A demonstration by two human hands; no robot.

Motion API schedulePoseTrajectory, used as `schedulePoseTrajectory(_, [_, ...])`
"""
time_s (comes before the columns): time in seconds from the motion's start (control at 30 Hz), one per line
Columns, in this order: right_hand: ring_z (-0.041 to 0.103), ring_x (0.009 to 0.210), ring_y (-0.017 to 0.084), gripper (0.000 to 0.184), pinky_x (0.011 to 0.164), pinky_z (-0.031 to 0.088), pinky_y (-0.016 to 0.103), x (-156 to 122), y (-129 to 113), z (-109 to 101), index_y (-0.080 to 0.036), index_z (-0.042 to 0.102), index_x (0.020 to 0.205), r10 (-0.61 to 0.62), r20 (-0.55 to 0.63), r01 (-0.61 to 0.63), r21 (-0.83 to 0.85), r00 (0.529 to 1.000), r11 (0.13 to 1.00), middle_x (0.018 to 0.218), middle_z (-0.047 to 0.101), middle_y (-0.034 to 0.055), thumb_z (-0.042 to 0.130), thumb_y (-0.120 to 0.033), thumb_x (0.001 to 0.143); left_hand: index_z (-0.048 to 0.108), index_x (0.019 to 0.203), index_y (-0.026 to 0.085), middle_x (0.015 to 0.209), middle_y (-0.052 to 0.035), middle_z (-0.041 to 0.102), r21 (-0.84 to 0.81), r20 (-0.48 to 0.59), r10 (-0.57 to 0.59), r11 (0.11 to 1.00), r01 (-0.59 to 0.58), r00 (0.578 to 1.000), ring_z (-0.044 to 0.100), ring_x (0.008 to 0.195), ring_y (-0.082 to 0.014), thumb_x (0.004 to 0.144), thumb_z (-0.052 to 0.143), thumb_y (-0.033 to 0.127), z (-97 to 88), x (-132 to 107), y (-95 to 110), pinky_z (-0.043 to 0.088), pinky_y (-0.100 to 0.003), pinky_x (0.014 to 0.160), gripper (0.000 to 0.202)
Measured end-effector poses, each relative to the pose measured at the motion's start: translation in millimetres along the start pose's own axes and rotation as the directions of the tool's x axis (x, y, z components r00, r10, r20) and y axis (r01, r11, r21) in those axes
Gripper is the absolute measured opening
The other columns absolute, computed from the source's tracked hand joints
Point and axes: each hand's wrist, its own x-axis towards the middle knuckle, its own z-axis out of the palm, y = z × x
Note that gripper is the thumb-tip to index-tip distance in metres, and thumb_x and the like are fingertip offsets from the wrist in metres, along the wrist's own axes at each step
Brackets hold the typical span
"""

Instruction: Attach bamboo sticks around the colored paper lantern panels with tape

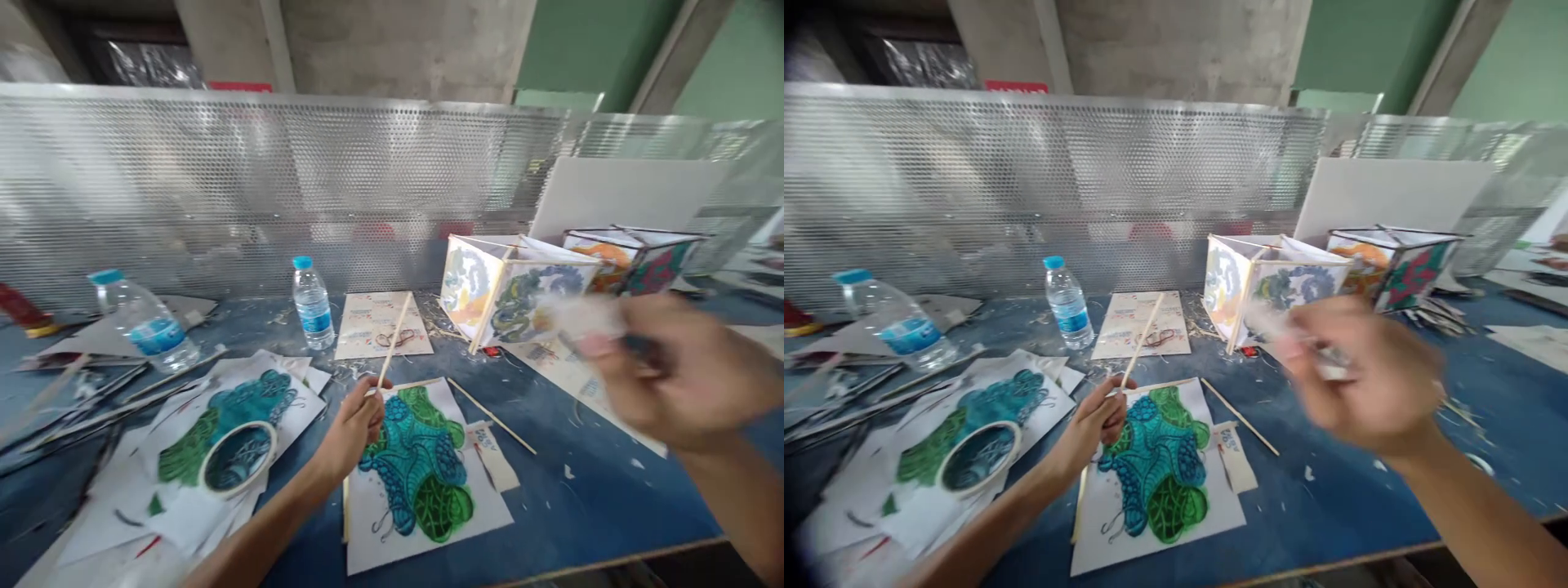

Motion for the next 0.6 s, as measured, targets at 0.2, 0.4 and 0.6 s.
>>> schedulePoseTrajectory(0.2, [0.065, 0.109, 0.022, 0.039, 0.080, 0.050, 0.033, 70.1, -207.5, 170.4, -0.030, 0.053, 0.144, -0.738, 0.370, 0.652, 0.349, 0.564, 0.673, 0.128, 0.069, 0.0020, 0.035, -0.022, 0.111, 0.063, 0.126, 0.016, 0.121, -0.0093, 0.068, 0.067, -0.069, -0.052, 0.996, 0.057, 0.996, 0.069, 0.100, -0.0217, 0.099, 0.065, 0.040, -6.2, 4.5, -6.7, 0.061, -0.042, 0.085, 0.035])
schedulePoseTrajectory(0.4, [0.066, 0.085, 0.019, 0.025, 0.068, 0.042, 0.029, 77.4, -204.3, 211.3, -0.020, 0.067, 0.121, -0.769, 0.445, 0.613, 0.468, 0.459, 0.637, 0.097, 0.074, 0.0051, 0.051, -0.035, 0.107, 0.063, 0.122, 0.016, 0.110, -0.0070, 0.069, 0.137, -0.090, -0.002, 0.990, 0.014, 0.996, 0.069, 0.086, -0.0173, 0.101, 0.062, 0.043, -3.5, 1.0, -1.7, 0.061, -0.035, 0.074, 0.035])
schedulePoseTrajectory(0.6, [0.066, 0.085, 0.021, 0.035, 0.076, 0.046, 0.035, 68.3, -81.9, 119.0, -0.017, 0.066, 0.103, -0.552, 0.423, 0.435, 0.345, 0.719, 0.832, 0.091, 0.071, 0.0078, 0.034, -0.030, 0.110, 0.060, 0.116, 0.017, 0.064, 0.0082, 0.037, 0.352, 0.031, 0.132, 0.926, -0.135, 0.991, 0.033, 0.049, -0.0080, 0.108, 0.042, 0.048, 5.3, -16.6, 25.5, 0.030, -0.022, 0.047, 0.036])
